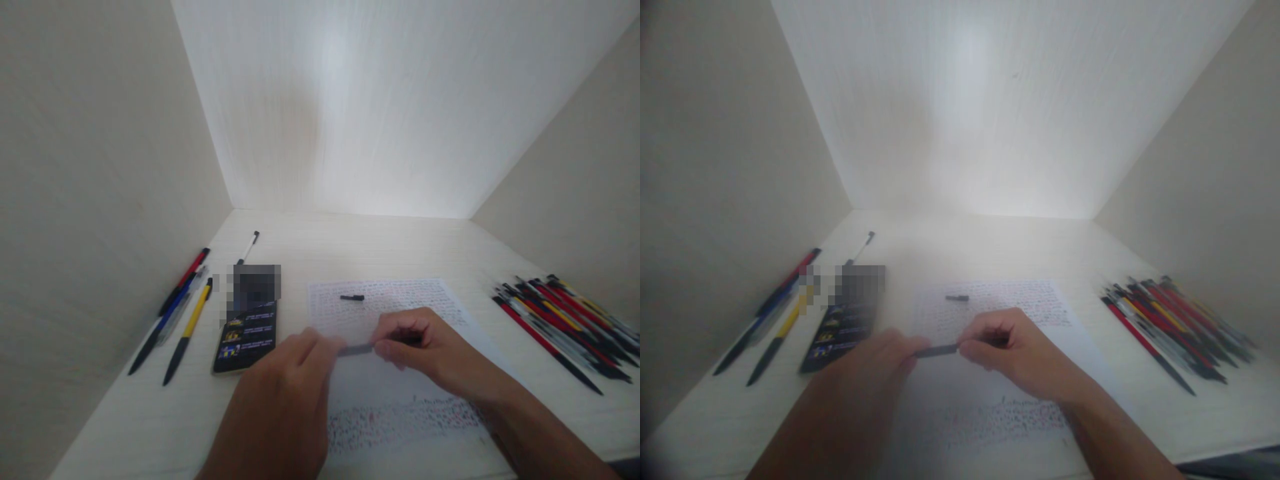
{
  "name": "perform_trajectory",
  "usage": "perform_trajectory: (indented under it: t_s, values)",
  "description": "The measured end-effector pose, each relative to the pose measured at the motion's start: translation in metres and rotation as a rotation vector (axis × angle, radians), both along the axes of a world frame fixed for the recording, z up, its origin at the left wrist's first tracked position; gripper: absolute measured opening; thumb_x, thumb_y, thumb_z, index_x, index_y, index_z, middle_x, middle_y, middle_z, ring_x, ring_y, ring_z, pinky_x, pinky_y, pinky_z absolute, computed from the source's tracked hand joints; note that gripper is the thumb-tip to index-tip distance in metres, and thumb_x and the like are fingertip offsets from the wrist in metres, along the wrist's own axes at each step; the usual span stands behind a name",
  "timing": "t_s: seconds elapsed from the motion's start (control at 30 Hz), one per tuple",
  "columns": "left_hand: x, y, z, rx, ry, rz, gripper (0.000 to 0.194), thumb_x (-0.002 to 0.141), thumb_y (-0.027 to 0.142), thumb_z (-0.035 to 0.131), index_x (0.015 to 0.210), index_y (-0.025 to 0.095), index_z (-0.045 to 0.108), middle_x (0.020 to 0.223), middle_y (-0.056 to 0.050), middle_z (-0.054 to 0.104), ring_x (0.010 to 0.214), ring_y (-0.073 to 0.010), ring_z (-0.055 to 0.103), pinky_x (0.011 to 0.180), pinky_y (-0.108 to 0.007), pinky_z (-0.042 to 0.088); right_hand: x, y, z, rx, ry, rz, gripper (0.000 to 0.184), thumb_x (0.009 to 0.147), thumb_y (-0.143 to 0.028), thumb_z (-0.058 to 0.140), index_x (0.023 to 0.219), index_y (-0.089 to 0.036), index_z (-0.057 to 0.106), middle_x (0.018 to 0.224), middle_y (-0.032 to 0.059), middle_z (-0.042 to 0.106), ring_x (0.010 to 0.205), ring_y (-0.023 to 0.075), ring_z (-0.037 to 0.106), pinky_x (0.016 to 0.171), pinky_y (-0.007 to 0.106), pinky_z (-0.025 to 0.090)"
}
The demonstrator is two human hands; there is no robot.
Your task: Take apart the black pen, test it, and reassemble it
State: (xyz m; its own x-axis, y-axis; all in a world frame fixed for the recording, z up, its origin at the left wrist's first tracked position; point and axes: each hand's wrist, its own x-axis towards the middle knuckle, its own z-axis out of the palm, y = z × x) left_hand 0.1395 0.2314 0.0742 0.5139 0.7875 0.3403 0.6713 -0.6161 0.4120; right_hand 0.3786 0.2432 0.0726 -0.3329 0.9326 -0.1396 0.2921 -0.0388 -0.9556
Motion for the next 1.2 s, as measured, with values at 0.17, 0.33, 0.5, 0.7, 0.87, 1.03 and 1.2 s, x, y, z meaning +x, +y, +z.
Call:
perform_trajectory:
  t_s: [0.17,0.33,0.5,0.7,0.87,1.03,1.2]
  values:
    - [0.0001,-0.0018,0.0004,0.014,-0.013,0.001,0.035,0.077,0.003,0.044,0.098,0.025,0.062,0.081,0.0,0.065,0.07,-0.0176,0.062,0.059,-0.026,0.048,-0.001,-0.0012,-0.0007,-0.007,-0.018,0.007,0.02,0.083,-0.038,0.071,0.086,-0.019,0.073,0.066,-0.0004,0.058,0.06,0.0109,0.048,0.054,0.025,0.034]
    - [0.001,-0.0022,0.0015,0.009,-0.081,0.002,0.021,0.091,0.013,0.044,0.093,0.025,0.062,0.081,0.0,0.064,0.071,-0.0162,0.061,0.063,-0.027,0.047,-0.0035,-0.0012,0.0031,-0.015,-0.044,0.048,0.019,0.084,-0.038,0.07,0.087,-0.02,0.074,0.07,0.0002,0.06,0.062,0.0111,0.047,0.056,0.026,0.034]
    - [0.0004,-0.0003,0.0021,0.013,-0.11,0.007,0.018,0.093,0.016,0.044,0.09,0.025,0.06,0.078,0.001,0.061,0.07,-0.0161,0.06,0.062,-0.028,0.045,-0.004,-0.0007,0.0044,-0.016,-0.05,0.059,0.017,0.084,-0.035,0.069,0.085,-0.019,0.073,0.068,-0.0011,0.057,0.062,0.0103,0.046,0.055,0.025,0.033]
    - [-0.0011,-0.0006,-0.0009,0.049,-0.146,0.012,0.019,0.095,0.016,0.04,0.094,0.025,0.057,0.082,0.0,0.06,0.072,-0.0169,0.06,0.064,-0.03,0.045,-0.0052,-0.0008,0.0042,-0.007,-0.033,0.039,0.017,0.085,-0.032,0.069,0.079,-0.017,0.07,0.067,-0.0016,0.056,0.061,0.0097,0.047,0.055,0.024,0.034]
    - [-0.0009,-0.0015,-0.0001,0.042,-0.169,-0.025,0.019,0.094,0.015,0.042,0.097,0.026,0.057,0.083,0.0,0.06,0.073,-0.0168,0.06,0.066,-0.03,0.046,-0.0043,-0.0022,0.0038,-0.025,-0.034,0.062,0.019,0.085,-0.037,0.069,0.09,-0.018,0.073,0.071,-0.0001,0.058,0.063,0.0106,0.047,0.055,0.024,0.034]
    - [-0.0005,-0.0016,0.004,0.047,-0.211,-0.036,0.017,0.093,0.013,0.045,0.095,0.025,0.057,0.081,0.001,0.06,0.072,-0.0157,0.06,0.066,-0.028,0.046,-0.003,-0.0035,0.0035,0.003,-0.07,0.07,0.023,0.086,-0.04,0.067,0.094,-0.02,0.075,0.07,0.0,0.057,0.062,0.0107,0.045,0.054,0.025,0.032]
    - [-0.0003,-0.0022,0.0058,0.052,-0.22,-0.082,0.021,0.089,0.009,0.045,0.094,0.024,0.058,0.081,0.0,0.059,0.071,-0.0161,0.059,0.063,-0.028,0.047,-0.0035,-0.004,0.0042,0.002,-0.064,0.099,0.023,0.087,-0.04,0.066,0.093,-0.02,0.074,0.072,0.0004,0.06,0.063,0.0106,0.047,0.056,0.024,0.034]
